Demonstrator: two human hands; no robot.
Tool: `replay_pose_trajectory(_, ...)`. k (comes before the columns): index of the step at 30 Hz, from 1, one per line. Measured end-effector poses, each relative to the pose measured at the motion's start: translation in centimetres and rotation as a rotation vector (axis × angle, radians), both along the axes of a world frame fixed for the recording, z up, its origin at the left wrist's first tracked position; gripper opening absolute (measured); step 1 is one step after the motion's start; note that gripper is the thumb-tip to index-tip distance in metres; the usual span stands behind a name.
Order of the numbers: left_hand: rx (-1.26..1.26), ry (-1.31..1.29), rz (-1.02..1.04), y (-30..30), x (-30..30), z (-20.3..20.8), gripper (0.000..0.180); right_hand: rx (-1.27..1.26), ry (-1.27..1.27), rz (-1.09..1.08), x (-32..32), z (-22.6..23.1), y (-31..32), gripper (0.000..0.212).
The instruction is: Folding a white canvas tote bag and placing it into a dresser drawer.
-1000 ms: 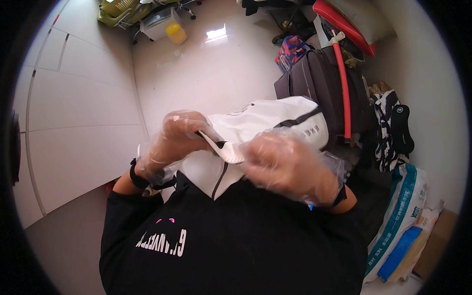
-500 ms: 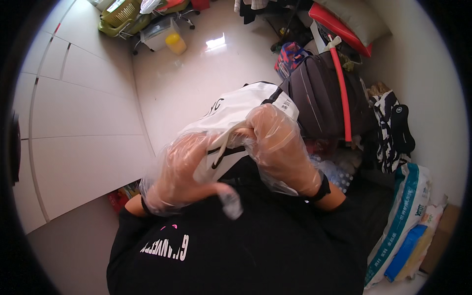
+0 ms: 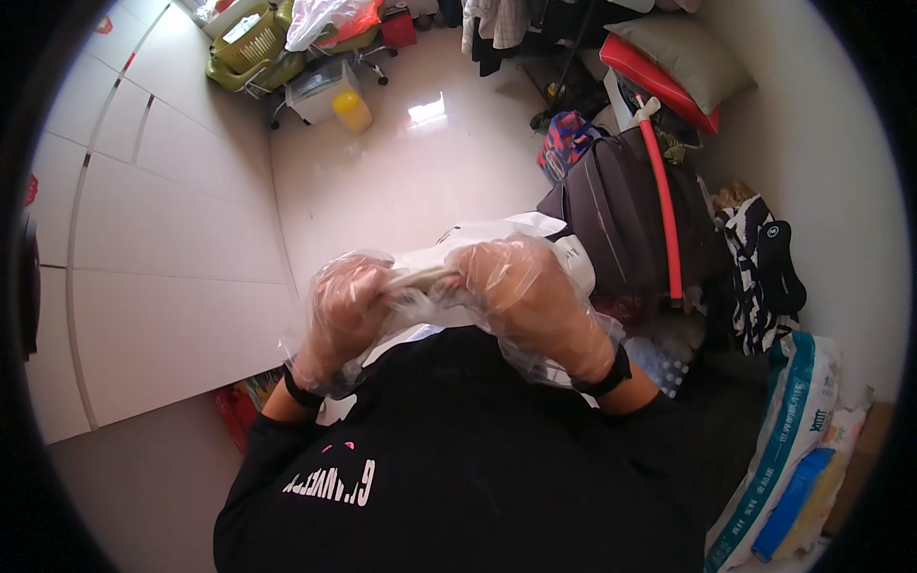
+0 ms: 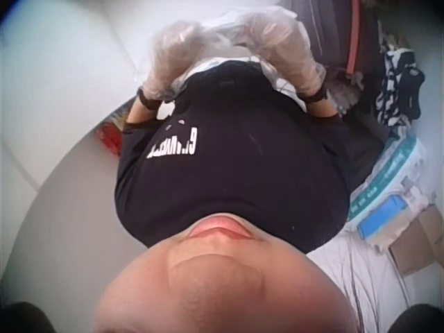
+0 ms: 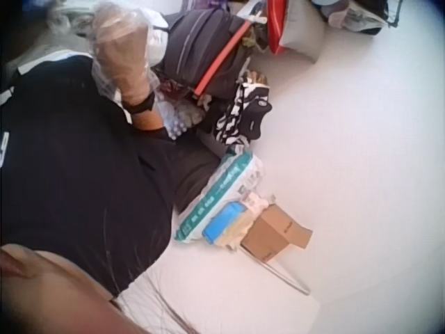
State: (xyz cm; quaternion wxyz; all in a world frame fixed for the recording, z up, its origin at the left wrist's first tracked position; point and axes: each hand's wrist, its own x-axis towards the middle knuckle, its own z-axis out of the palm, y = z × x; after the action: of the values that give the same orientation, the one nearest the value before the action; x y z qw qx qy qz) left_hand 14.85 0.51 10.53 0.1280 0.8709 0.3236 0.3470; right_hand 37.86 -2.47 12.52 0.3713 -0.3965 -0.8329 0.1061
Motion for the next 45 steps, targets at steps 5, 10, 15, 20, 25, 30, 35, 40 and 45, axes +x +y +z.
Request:
replay_pose_trajectory(5, 0.039, 0.165, -0.061, -1.0, 1.0, 1.5, 0.014, 0.055, -0.060, 0.126, -1.1, 0.0, -0.2, 0.019)
replay_pose_trajectory(10, 0.267, -0.044, 0.056, 0.6, -3.0, 1.5, 0.012, 0.022, -0.256, -0.045, 1.3, 0.1, -0.1, 0.021)
replay_pose_trajectory(15, 0.155, 0.018, 0.071, 0.6, -3.6, 2.3, 0.012, 0.048, -0.304, -0.081, 2.1, -0.6, -0.7, 0.010)
replay_pose_trajectory(20, 0.106, 0.168, -0.014, -0.5, -1.7, 2.0, 0.022, 0.111, -0.317, -0.062, 1.3, -1.4, -0.6, 0.007)
replay_pose_trajectory(25, 0.400, 0.189, 0.065, 0.1, -3.8, 2.3, 0.025, 0.094, -0.419, -0.137, 3.8, 0.4, -1.0, 0.009)
replay_pose_trajectory(30, 0.482, 0.176, 0.129, -0.1, -6.3, 2.6, 0.023, -0.071, -0.172, -0.246, 5.1, -1.9, -0.6, 0.019)
replay_pose_trajectory(35, 0.568, 0.245, 0.147, 0.0, -7.6, 2.8, 0.020, -0.013, -0.151, -0.227, 6.5, -4.3, 0.1, 0.020)
replay_pose_trajectory(40, 0.757, 0.303, 0.527, 1.5, -14.6, -0.4, 0.010, 0.287, -0.402, -0.602, 9.0, -4.0, 0.4, 0.015)
replay_pose_trajectory(45, 0.265, -0.615, 1.018, 4.0, -21.3, -1.3, 0.022, -0.049, 0.445, -0.807, 12.0, -2.5, 0.4, 0.014)
